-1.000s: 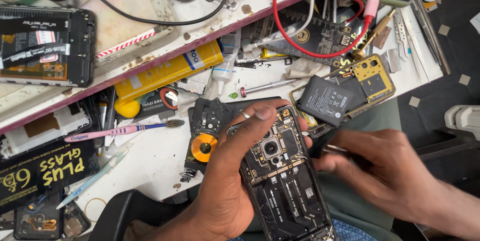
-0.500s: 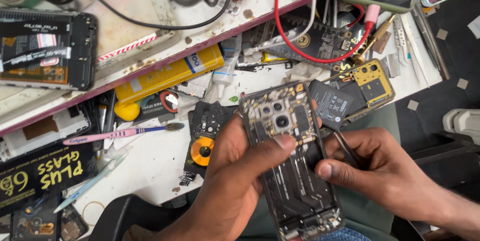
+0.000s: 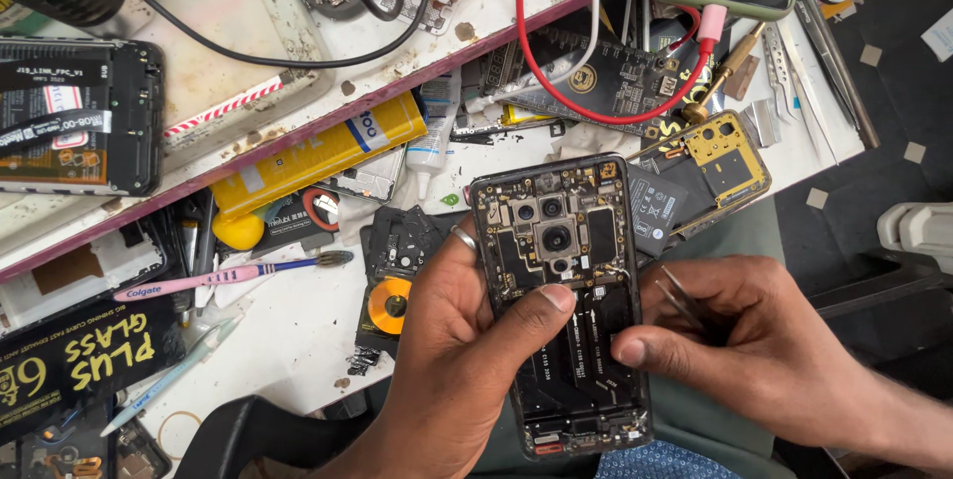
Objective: The person uses tweezers and a screwdriver to adjust components inside a disassembled smartphone, then places a battery into the chassis and secures it with screws. The hands reposition the phone several times to access different areas while working at a cluttered repair bench.
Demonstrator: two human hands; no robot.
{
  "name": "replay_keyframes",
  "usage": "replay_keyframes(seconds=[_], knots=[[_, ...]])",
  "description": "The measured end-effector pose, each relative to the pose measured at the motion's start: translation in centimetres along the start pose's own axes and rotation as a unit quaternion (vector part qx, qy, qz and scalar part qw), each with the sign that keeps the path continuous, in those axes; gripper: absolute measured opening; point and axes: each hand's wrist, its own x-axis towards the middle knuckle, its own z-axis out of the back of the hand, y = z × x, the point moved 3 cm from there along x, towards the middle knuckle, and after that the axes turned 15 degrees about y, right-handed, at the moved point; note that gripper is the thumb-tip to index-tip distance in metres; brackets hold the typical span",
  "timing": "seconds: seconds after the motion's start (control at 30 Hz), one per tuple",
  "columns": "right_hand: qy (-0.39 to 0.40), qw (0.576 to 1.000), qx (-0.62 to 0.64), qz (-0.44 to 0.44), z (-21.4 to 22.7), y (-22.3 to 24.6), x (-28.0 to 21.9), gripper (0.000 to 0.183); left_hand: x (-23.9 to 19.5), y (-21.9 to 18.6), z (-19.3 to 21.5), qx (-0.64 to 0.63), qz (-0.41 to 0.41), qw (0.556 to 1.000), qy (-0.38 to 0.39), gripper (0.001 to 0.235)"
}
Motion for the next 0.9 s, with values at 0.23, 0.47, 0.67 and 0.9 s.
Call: replay_keyframes(seconds=[0.23, 0.47, 0.67, 0.9], knots=[[0.013, 0.998, -0.061, 0.006, 0.0, 0.6, 0.0, 0.033, -0.2, 0.3, -0.1, 0.020, -0.010, 1.000, 0.005, 0.047], [0.022, 0.994, -0.101, -0.046, -0.4, 1.9, 0.6, 0.029, -0.7, 0.3, 0.0, 0.018, 0.002, 1.000, -0.008, 0.043], [0.048, 0.992, -0.115, -0.017, -1.1, 3.5, 1.2, 0.029, -1.3, -0.1, 0.1, 0.035, -0.008, 0.999, -0.015, 0.044], [0.105, 0.984, -0.132, 0.062, -2.3, 4.7, 2.3, 0.033, -2.5, -0.3, 0.7, 0.087, -0.001, 0.995, -0.041, 0.042]])
